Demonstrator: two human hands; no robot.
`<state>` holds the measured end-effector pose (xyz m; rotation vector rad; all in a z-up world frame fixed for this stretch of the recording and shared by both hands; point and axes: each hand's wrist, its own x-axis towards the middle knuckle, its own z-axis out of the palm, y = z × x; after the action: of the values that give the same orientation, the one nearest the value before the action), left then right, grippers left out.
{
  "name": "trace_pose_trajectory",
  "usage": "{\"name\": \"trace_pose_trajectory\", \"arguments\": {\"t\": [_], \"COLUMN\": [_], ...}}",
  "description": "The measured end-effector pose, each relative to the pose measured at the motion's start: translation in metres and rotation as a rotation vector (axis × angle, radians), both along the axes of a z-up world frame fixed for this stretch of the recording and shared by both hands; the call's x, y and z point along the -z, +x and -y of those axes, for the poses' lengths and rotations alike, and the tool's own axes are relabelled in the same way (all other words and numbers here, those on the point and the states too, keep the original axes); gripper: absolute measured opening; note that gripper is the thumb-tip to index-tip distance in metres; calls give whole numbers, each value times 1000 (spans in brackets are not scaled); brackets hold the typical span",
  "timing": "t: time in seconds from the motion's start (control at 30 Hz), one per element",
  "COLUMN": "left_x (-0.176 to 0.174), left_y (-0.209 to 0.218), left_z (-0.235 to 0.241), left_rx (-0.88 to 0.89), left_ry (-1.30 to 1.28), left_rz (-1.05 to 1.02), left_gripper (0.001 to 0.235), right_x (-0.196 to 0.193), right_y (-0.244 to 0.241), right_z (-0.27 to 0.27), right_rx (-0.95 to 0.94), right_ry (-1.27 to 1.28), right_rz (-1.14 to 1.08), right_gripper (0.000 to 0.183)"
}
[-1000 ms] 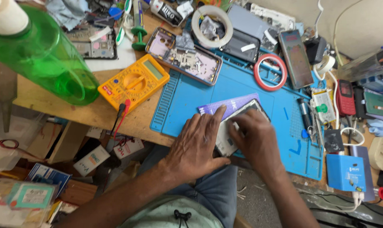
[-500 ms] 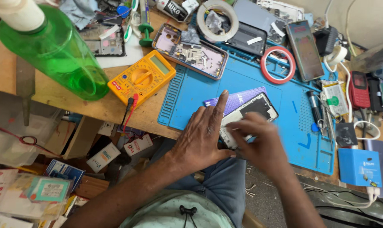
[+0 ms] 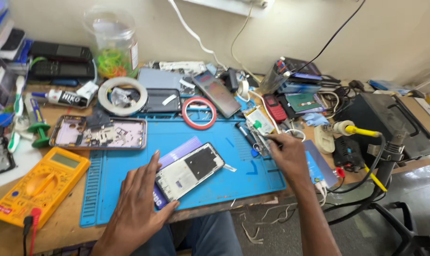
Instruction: The person works on a disassembled smartphone at a cluttered electronics repair bench. They peel adhesive from a battery, wipe the phone chassis with a cloth, and use tweezers to remove small components from the interior.
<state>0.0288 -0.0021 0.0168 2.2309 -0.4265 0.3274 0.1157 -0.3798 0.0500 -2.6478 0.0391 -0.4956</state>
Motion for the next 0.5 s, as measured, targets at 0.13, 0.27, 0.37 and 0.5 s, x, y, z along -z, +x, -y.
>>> {"name": "trace_pose_trajectory", "arguments": {"t": [0.13, 0.27, 0.37, 0.5], "left_x": [3, 7, 14, 26], "left_y": [-5, -2, -4, -8], "left_z": [-3, -4, -1, -3], "left_rx": [-55, -84, -101, -168], "left_ry": [38, 49, 18, -36], "left_rz": [-36, -78, -25, 36], "left_gripper": [126, 125, 122, 117], "right_x": [-1, -16, -19, -17], "right_y": [29, 44, 39, 30], "right_z": [4, 17, 30, 32], "right_rx": [-40, 19, 36, 70], "right_ry": [-205, -297, -249, -96], "right_rz": [70, -57, 9, 97], "right_gripper": [17, 21, 23, 19]}}
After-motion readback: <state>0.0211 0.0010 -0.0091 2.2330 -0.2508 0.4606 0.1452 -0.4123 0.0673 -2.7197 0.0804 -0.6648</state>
